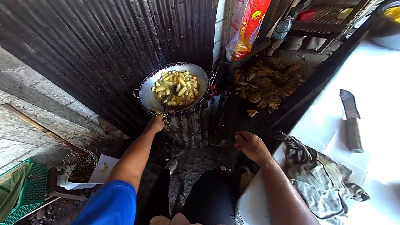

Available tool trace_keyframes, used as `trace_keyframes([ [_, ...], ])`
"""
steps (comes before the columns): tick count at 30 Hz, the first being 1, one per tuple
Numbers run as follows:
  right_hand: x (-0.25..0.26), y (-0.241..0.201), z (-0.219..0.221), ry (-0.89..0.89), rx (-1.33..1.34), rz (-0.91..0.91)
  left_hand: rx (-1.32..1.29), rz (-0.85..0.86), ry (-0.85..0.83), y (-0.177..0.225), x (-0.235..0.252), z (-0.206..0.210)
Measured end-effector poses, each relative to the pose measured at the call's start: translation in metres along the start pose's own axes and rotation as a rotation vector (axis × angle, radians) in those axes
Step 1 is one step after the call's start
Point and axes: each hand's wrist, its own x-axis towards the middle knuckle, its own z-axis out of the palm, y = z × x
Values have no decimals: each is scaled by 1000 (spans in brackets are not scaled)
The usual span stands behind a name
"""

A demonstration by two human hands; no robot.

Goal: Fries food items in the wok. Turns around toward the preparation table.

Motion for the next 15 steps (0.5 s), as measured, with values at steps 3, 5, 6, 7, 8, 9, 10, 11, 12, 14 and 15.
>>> trace_keyframes([
  [3, 2, 2, -1, -8, 8, 4, -478, -75, -54, 11, 25, 11],
  [5, 2, 1, -2, -10, 7, 9, -622, -98, -99, 22, 12, 10],
  [6, 2, 1, -2, -9, 10, 7, -618, -91, -120, 22, -1, 9],
  [7, 2, 1, -2, -5, 13, 2, -574, -69, -138, 17, -14, 6],
  [8, 2, 0, -1, -5, 13, -4, -502, -40, -156, 8, -29, 2],
  [9, 2, 0, -1, -5, 12, -7, -427, -27, -176, -3, -46, -5],
  [10, 2, 1, 0, -7, 8, -9, -361, -25, -192, -15, -65, -14],
  [11, 2, 0, 0, -6, 6, -10, -303, -22, -196, -27, -83, -23],
  [12, 1, 0, 0, -4, 4, -11, -252, -20, -187, -39, -99, -32],
  [14, 0, -1, 0, 1, -8, -12, -166, -8, -134, -58, -126, -47],
  [15, 0, -1, 0, 2, -14, -12, -131, 3, -105, -65, -139, -54],
])
